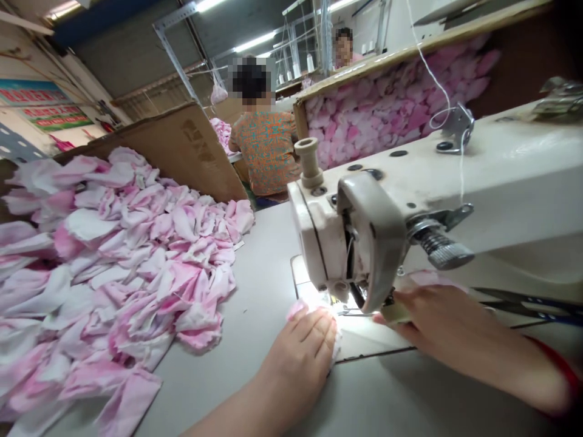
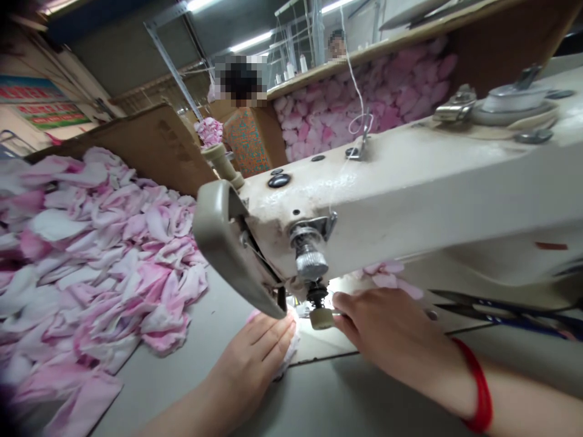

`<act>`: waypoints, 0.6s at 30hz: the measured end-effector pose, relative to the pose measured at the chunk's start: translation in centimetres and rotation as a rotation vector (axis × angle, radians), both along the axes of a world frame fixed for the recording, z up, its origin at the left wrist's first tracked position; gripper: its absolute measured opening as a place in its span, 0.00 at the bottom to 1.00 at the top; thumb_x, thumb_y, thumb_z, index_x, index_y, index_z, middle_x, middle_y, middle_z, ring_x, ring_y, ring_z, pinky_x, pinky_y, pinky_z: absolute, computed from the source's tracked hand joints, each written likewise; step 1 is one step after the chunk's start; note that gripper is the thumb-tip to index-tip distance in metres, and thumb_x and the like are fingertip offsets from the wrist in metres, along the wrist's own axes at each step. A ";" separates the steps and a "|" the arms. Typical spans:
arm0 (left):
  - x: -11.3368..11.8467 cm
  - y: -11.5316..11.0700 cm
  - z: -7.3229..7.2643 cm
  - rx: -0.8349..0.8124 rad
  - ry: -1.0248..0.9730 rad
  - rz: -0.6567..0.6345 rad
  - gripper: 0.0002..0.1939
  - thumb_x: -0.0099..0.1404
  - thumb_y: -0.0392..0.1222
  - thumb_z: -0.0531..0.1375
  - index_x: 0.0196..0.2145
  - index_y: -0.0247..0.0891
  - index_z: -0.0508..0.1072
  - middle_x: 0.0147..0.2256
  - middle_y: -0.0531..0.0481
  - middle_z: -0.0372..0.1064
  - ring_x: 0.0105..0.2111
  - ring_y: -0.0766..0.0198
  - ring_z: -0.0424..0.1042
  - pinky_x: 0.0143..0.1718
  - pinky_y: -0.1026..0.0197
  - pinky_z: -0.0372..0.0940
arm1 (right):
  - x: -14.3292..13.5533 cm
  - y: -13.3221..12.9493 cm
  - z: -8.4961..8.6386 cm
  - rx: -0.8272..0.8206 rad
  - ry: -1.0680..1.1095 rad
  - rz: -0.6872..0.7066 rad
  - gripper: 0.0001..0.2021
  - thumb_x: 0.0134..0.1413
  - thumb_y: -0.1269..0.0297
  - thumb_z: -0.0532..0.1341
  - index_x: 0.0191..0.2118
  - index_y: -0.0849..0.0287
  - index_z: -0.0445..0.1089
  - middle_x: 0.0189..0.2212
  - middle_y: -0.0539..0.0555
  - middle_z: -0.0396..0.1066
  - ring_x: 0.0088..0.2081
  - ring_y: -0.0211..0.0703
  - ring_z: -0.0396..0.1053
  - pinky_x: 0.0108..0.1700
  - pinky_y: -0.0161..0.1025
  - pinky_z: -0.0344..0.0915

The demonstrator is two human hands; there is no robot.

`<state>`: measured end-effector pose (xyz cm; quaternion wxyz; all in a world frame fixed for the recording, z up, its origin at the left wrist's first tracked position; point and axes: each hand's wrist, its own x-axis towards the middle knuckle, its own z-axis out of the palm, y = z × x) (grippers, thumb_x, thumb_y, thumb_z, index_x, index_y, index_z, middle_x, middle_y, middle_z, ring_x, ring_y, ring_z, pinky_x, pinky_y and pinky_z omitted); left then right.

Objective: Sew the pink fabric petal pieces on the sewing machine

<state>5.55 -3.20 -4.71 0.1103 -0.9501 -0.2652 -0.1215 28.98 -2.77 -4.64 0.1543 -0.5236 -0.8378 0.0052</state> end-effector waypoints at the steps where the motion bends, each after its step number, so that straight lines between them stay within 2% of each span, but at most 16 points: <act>1: 0.0 -0.1 -0.2 0.007 -0.006 -0.001 0.17 0.65 0.29 0.43 0.48 0.29 0.65 0.47 0.42 0.66 0.47 0.59 0.63 0.50 0.53 0.61 | -0.3 -0.1 -0.3 0.019 -0.047 0.007 0.08 0.53 0.66 0.53 0.28 0.57 0.68 0.20 0.52 0.69 0.21 0.42 0.65 0.23 0.37 0.51; 5: 0.1 -0.3 -0.5 0.008 -0.027 0.015 0.17 0.65 0.29 0.44 0.49 0.28 0.64 0.47 0.40 0.65 0.47 0.58 0.64 0.49 0.53 0.62 | -1.5 -0.6 -0.8 0.038 -0.141 -0.001 0.09 0.52 0.66 0.52 0.25 0.58 0.66 0.18 0.54 0.68 0.20 0.42 0.65 0.21 0.38 0.47; 9: 0.5 -0.2 -0.5 0.010 -0.031 0.004 0.17 0.64 0.29 0.44 0.48 0.26 0.64 0.46 0.39 0.66 0.46 0.57 0.65 0.49 0.50 0.62 | -1.5 -0.1 -0.5 -0.054 -0.132 -0.012 0.10 0.52 0.68 0.51 0.24 0.56 0.66 0.19 0.53 0.70 0.22 0.44 0.67 0.22 0.39 0.46; 13: 1.1 0.8 -0.6 0.019 -0.089 -0.021 0.17 0.61 0.27 0.44 0.45 0.24 0.65 0.43 0.36 0.67 0.44 0.53 0.65 0.47 0.44 0.61 | -1.0 1.0 -0.2 -0.138 -0.098 -0.057 0.10 0.52 0.67 0.52 0.24 0.55 0.67 0.20 0.51 0.70 0.24 0.44 0.68 0.24 0.39 0.48; 18: 1.5 2.0 -0.9 -0.025 -0.146 0.008 0.17 0.58 0.27 0.45 0.44 0.25 0.65 0.40 0.36 0.67 0.41 0.53 0.66 0.45 0.45 0.63 | -0.9 1.7 -0.4 -0.119 -0.084 -0.084 0.10 0.52 0.66 0.51 0.25 0.57 0.67 0.20 0.51 0.70 0.24 0.44 0.68 0.25 0.39 0.50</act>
